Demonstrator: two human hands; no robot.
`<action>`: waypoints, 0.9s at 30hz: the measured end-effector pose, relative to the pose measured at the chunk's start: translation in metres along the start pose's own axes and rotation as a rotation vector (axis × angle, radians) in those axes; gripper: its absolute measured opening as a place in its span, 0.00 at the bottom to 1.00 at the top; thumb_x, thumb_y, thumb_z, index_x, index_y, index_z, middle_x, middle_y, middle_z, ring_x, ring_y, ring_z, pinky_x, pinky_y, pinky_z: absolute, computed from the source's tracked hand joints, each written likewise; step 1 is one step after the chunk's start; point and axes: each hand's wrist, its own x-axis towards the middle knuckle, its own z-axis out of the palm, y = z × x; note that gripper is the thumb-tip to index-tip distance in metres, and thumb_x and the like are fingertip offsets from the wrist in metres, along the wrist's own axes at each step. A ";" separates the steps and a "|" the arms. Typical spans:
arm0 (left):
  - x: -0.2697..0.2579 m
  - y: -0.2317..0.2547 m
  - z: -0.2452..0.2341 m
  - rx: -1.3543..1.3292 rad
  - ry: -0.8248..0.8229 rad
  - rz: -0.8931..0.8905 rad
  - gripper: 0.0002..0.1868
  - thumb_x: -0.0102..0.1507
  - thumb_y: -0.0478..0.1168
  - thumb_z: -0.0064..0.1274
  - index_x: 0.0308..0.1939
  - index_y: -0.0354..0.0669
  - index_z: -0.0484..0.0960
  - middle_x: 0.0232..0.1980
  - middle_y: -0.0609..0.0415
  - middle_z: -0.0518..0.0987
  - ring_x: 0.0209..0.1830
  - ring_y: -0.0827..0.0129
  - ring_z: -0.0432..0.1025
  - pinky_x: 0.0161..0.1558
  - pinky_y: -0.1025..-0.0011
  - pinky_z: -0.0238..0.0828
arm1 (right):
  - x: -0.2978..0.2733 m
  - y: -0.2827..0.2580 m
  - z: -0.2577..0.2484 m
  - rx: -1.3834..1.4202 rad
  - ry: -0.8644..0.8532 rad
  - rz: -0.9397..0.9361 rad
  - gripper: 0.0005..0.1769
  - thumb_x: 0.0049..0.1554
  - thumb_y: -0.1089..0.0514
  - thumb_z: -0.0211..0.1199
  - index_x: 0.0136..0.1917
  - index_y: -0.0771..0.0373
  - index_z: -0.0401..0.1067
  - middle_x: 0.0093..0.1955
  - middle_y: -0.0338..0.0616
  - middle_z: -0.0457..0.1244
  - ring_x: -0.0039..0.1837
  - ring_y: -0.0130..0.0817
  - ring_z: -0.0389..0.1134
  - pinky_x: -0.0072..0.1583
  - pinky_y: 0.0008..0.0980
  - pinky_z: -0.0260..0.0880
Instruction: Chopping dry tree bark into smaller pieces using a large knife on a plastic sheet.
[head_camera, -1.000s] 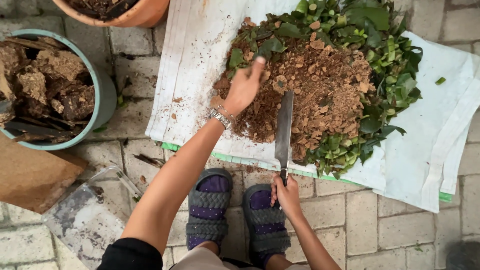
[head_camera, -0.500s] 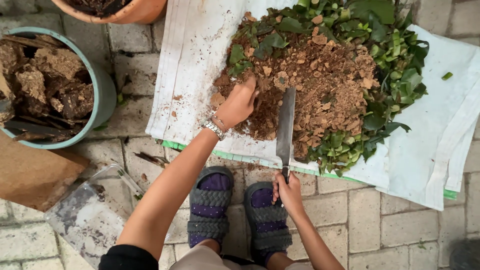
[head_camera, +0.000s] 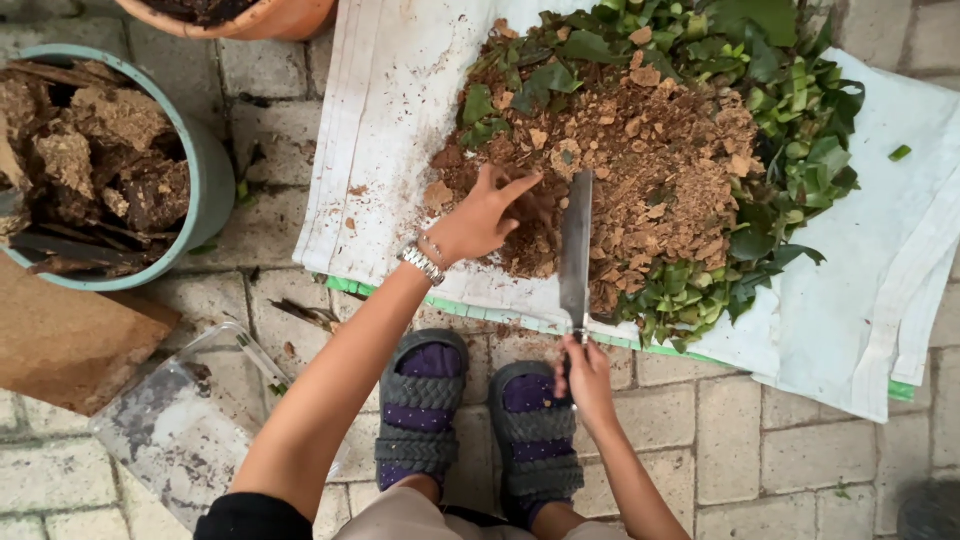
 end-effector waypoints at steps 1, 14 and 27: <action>-0.005 0.002 -0.003 0.001 0.001 -0.002 0.37 0.58 0.29 0.57 0.72 0.42 0.66 0.58 0.28 0.67 0.52 0.41 0.71 0.56 0.58 0.71 | -0.002 -0.007 0.000 -0.001 -0.002 0.001 0.16 0.64 0.50 0.54 0.41 0.64 0.66 0.27 0.38 0.57 0.24 0.26 0.56 0.26 0.33 0.59; -0.076 -0.003 0.006 -0.064 0.551 -0.134 0.25 0.60 0.20 0.49 0.61 0.39 0.80 0.61 0.43 0.77 0.54 0.55 0.76 0.50 0.67 0.78 | 0.048 -0.039 0.015 -0.601 0.057 -0.593 0.20 0.69 0.49 0.52 0.41 0.64 0.69 0.28 0.42 0.60 0.28 0.34 0.61 0.31 0.35 0.61; -0.078 -0.016 0.016 -0.059 0.522 -0.298 0.33 0.58 0.23 0.52 0.70 0.31 0.70 0.59 0.36 0.70 0.54 0.45 0.70 0.57 0.58 0.70 | 0.040 -0.087 0.038 -0.690 0.096 -0.394 0.28 0.67 0.45 0.53 0.36 0.70 0.71 0.25 0.53 0.60 0.27 0.47 0.60 0.34 0.51 0.61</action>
